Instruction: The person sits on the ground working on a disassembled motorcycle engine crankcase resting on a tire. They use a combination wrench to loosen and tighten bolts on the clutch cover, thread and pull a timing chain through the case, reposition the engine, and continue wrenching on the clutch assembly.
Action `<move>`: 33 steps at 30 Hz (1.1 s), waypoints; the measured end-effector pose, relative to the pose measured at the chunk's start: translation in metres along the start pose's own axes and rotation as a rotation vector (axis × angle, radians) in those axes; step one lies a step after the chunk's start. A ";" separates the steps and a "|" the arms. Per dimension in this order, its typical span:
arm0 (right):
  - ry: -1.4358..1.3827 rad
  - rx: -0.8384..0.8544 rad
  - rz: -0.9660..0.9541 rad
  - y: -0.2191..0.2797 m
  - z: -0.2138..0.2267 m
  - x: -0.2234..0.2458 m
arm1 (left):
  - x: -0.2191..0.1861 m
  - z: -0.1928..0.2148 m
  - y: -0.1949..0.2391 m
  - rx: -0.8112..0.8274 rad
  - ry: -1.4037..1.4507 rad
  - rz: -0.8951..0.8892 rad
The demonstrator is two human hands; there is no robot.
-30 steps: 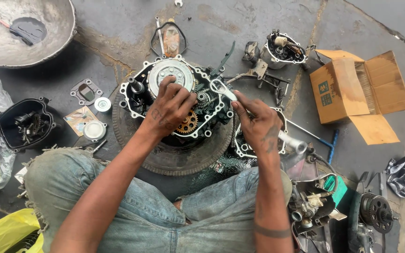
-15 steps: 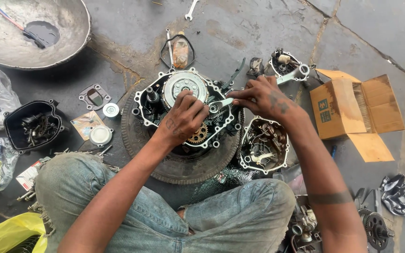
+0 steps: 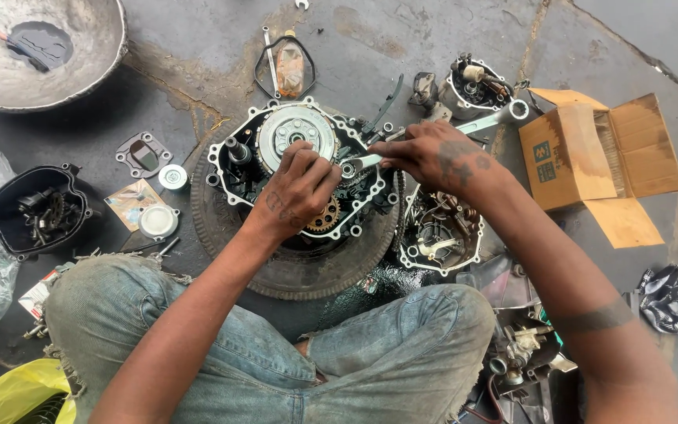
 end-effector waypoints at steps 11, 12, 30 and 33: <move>-0.030 0.150 -0.222 0.033 -0.016 0.041 | 0.000 0.003 -0.008 0.005 0.005 0.014; -0.105 0.067 -0.243 0.039 -0.017 0.046 | -0.001 0.003 -0.008 0.028 -0.043 0.021; -0.324 -0.132 -0.365 0.042 -0.007 0.058 | -0.006 0.001 -0.010 0.023 -0.020 0.109; -0.392 0.177 -0.389 0.035 0.021 0.053 | -0.006 0.001 -0.008 -0.024 0.014 0.133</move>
Point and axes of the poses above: each hand's wrist, its own y-axis away from the middle knuckle, its own z-axis out of the back of the hand, x = y × z, the point moved 4 cm from there along -y, towards the middle knuckle, and after that the axes turned 11 degrees about y, right-handed, at the moved point
